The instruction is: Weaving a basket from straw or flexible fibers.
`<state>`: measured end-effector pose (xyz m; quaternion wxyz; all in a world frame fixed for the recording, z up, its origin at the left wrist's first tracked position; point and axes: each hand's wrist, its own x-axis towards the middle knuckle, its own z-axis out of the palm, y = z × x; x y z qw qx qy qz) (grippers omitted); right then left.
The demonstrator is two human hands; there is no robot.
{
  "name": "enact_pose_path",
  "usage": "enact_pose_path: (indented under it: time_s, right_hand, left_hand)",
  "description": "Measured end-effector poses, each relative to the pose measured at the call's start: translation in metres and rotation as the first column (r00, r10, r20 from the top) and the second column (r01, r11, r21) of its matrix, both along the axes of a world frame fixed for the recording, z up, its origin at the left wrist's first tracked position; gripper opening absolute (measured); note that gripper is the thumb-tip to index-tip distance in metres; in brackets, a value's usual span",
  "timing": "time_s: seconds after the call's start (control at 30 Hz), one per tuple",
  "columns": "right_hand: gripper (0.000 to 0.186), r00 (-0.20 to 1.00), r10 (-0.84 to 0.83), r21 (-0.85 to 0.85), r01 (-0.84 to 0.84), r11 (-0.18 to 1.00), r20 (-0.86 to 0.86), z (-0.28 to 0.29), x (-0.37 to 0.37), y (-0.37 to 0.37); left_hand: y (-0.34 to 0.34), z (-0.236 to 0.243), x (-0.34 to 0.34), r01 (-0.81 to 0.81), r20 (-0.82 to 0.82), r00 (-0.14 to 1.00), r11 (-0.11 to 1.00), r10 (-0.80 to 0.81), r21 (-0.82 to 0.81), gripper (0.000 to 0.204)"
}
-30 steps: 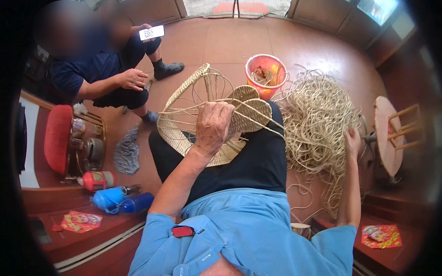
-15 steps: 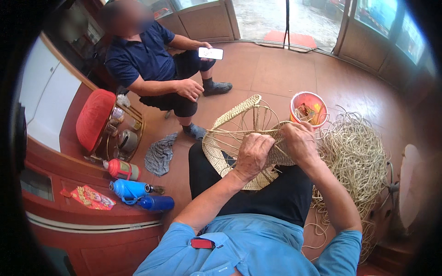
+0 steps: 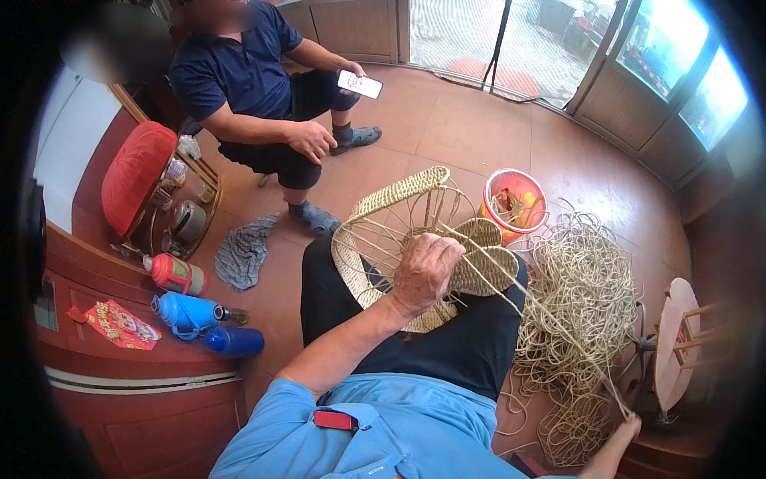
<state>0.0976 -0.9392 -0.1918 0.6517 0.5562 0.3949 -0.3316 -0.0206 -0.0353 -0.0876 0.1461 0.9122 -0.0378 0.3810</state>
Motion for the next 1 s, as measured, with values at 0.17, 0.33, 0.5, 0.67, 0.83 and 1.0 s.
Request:
enact_pose_path:
  time_s: [0.17,0.33,0.5,0.67,0.83,1.0]
  right_hand:
    - [0.055,0.873,-0.487,0.648,0.381,0.659,-0.018,-0.023,-0.077,0.015]
    - [0.048,0.642,-0.707,0.936,0.343,-0.082,-0.298,-0.028,-0.042,0.033]
    - [0.042,0.434,-0.541,0.616,0.044,-0.786,-0.721,-0.059,-0.008,0.153]
    - [0.03,0.309,-0.126,0.2,0.222,-0.954,-0.943,0.067,-0.002,0.423]
    - [0.028,0.434,0.194,0.148,0.639,-0.755,-0.88,0.139,-0.041,0.585]
    - [0.047,0.703,0.179,0.394,0.57,-0.721,-0.689,0.148,-0.042,0.667]
  left_hand:
    - [-0.009,-0.002,0.004,-0.001,0.011,1.0,0.998,0.002,-0.07,0.02]
    - [-0.004,0.004,0.001,-0.027,0.019,0.999,0.988,0.03,-0.151,0.017]
    - [-0.011,0.013,0.007,-0.17,-0.077,0.983,0.983,0.164,-0.076,0.009]
    - [-0.007,0.011,0.007,-0.229,-0.078,0.972,0.967,0.221,-0.113,0.013]
    - [-0.013,0.011,0.012,-0.234,-0.056,0.972,0.963,0.228,-0.136,0.017]
    - [-0.011,0.01,0.007,-0.192,-0.089,0.98,0.969,0.18,-0.158,0.015]
